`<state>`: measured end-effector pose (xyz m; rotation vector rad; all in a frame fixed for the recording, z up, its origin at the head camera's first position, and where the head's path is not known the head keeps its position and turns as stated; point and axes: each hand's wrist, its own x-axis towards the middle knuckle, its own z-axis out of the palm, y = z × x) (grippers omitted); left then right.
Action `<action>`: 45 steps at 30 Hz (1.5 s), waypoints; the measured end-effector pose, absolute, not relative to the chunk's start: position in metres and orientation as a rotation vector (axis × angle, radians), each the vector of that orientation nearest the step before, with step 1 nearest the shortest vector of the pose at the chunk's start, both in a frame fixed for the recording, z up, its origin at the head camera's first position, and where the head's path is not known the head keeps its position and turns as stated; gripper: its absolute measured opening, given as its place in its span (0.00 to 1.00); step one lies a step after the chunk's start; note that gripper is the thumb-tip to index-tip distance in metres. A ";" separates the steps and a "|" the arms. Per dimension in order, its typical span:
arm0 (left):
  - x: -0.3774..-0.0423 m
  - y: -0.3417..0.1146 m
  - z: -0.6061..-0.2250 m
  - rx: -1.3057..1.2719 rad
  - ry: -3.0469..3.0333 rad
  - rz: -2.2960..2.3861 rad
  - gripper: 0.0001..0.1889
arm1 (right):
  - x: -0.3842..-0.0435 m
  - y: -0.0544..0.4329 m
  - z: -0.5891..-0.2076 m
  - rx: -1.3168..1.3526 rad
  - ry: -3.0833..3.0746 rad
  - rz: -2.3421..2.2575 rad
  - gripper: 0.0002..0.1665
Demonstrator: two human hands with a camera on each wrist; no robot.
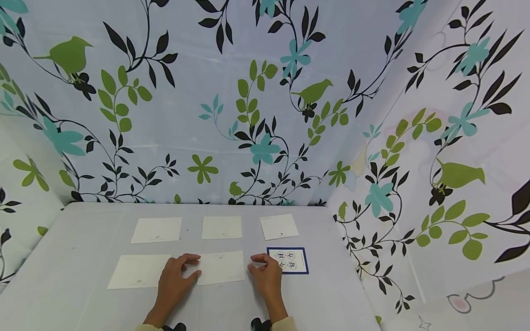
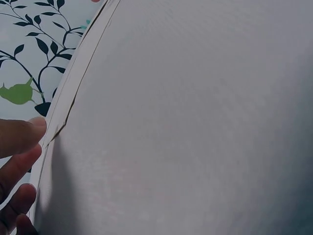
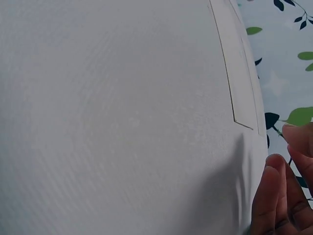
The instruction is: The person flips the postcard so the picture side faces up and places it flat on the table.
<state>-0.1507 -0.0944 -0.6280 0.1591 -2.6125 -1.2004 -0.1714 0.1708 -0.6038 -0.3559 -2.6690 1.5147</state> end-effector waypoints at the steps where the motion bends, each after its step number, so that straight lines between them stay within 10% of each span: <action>1: -0.150 -0.095 -0.628 0.165 -2.608 -1.197 0.24 | -0.171 0.170 -0.604 -0.354 -2.674 1.513 0.12; 45: -0.149 -0.095 -0.629 0.158 -2.687 -1.190 0.21 | -0.169 0.158 -0.604 -0.342 -2.641 1.794 0.07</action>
